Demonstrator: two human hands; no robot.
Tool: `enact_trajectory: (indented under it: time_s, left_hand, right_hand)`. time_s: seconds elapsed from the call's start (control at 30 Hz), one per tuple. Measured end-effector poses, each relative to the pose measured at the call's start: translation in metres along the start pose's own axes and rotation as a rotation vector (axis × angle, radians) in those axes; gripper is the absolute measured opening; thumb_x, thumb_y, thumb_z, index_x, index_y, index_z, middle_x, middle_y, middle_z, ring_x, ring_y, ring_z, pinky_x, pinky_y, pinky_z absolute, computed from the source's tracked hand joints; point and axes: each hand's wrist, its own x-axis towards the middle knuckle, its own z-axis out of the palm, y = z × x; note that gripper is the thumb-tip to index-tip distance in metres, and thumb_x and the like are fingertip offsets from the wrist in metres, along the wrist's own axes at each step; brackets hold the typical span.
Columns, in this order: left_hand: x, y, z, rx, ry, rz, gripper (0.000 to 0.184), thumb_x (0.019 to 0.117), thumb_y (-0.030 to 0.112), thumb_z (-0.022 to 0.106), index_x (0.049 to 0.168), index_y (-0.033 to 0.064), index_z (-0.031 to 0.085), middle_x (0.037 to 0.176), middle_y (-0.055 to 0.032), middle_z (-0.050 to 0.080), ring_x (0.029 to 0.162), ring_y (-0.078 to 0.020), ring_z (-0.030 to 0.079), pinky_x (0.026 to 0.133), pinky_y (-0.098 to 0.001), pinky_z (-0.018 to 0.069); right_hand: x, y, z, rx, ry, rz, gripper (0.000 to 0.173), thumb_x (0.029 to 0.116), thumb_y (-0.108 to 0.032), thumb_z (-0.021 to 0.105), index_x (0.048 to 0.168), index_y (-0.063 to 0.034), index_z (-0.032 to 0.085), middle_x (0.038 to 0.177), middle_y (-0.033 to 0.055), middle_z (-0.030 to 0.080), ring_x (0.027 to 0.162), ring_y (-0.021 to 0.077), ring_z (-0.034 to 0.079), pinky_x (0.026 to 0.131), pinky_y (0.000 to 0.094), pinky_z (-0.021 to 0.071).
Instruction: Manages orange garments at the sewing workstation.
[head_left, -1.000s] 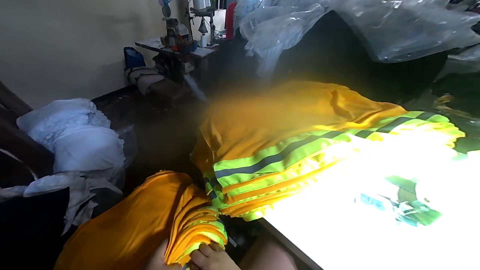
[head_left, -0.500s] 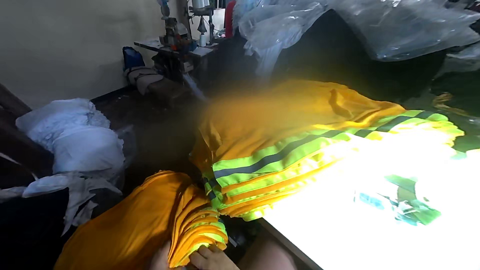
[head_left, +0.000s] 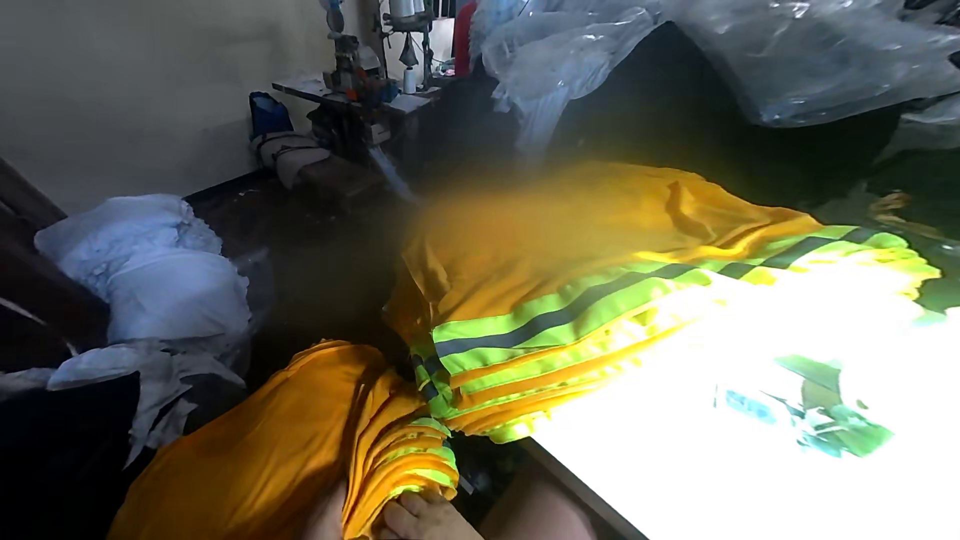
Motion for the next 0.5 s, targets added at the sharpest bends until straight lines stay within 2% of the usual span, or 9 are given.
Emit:
enact_trajectory:
  time_s: [0.07, 0.17, 0.3, 0.37, 0.43, 0.5]
  left_hand:
    - [0.0023, -0.0048, -0.0051, -0.101, -0.056, -0.026, 0.067, 0.0841, 0.02, 0.081, 0.139, -0.0073, 0.053, 0.132, -0.0253, 0.063, 0.125, -0.0318, 0.062, 0.109, -0.0499, 0.0482]
    - [-0.0001, -0.003, -0.0039, -0.032, -0.056, -0.009, 0.072, 0.0853, 0.025, 0.08, 0.141, -0.008, 0.05, 0.136, -0.0267, 0.06, 0.13, -0.0342, 0.058, 0.112, -0.0507, 0.0454]
    - [-0.0039, 0.0032, 0.0036, 0.133, -0.007, 0.05, 0.075, 0.0851, 0.027, 0.081, 0.139, -0.0134, 0.05, 0.142, -0.0329, 0.053, 0.135, -0.0427, 0.052, 0.115, -0.0529, 0.0407]
    - [-0.0032, 0.0019, 0.0016, 0.071, -0.006, 0.03, 0.071, 0.0861, 0.024, 0.08, 0.139, -0.0126, 0.051, 0.139, -0.0315, 0.057, 0.133, -0.0404, 0.055, 0.114, -0.0527, 0.0428]
    - [-0.0009, -0.0027, -0.0019, -0.046, -0.029, 0.024, 0.069, 0.0867, 0.02, 0.079, 0.141, -0.0103, 0.049, 0.137, -0.0286, 0.059, 0.131, -0.0352, 0.058, 0.113, -0.0502, 0.0447]
    - [-0.0006, -0.0029, -0.0039, -0.079, -0.049, 0.028, 0.07, 0.0868, 0.019, 0.078, 0.143, -0.0095, 0.048, 0.139, -0.0282, 0.058, 0.133, -0.034, 0.056, 0.114, -0.0486, 0.0435]
  right_hand:
    - [0.0008, 0.0003, 0.0025, 0.002, -0.107, 0.004, 0.027, 0.097, -0.012, 0.062, 0.122, -0.0054, 0.068, 0.123, 0.0149, 0.067, 0.115, 0.0363, 0.064, 0.09, 0.0541, 0.056]
    - [0.0023, 0.0007, 0.0047, -0.05, -0.109, 0.02, 0.028, 0.0951, 0.003, 0.055, 0.118, -0.0054, 0.069, 0.118, 0.013, 0.068, 0.111, 0.0337, 0.066, 0.087, 0.0505, 0.0577]
    - [-0.0001, 0.0029, 0.0047, -0.011, -0.102, 0.022, 0.024, 0.0947, -0.004, 0.058, 0.116, -0.0058, 0.068, 0.117, 0.0134, 0.068, 0.111, 0.0348, 0.066, 0.087, 0.0525, 0.0572]
    - [0.0017, 0.0017, 0.0048, -0.008, -0.151, 0.028, 0.027, 0.0948, -0.009, 0.062, 0.121, -0.0059, 0.068, 0.121, 0.014, 0.067, 0.115, 0.0361, 0.064, 0.09, 0.0542, 0.0558]
    - [0.0044, -0.0008, 0.0041, -0.028, -0.186, 0.039, 0.027, 0.0954, -0.003, 0.059, 0.121, -0.0049, 0.067, 0.123, 0.0138, 0.067, 0.116, 0.0358, 0.064, 0.092, 0.0536, 0.0555]
    - [0.0043, -0.0012, 0.0033, -0.034, -0.178, 0.047, 0.029, 0.0949, 0.003, 0.056, 0.119, -0.0047, 0.069, 0.123, 0.0132, 0.068, 0.116, 0.035, 0.064, 0.092, 0.053, 0.0557]
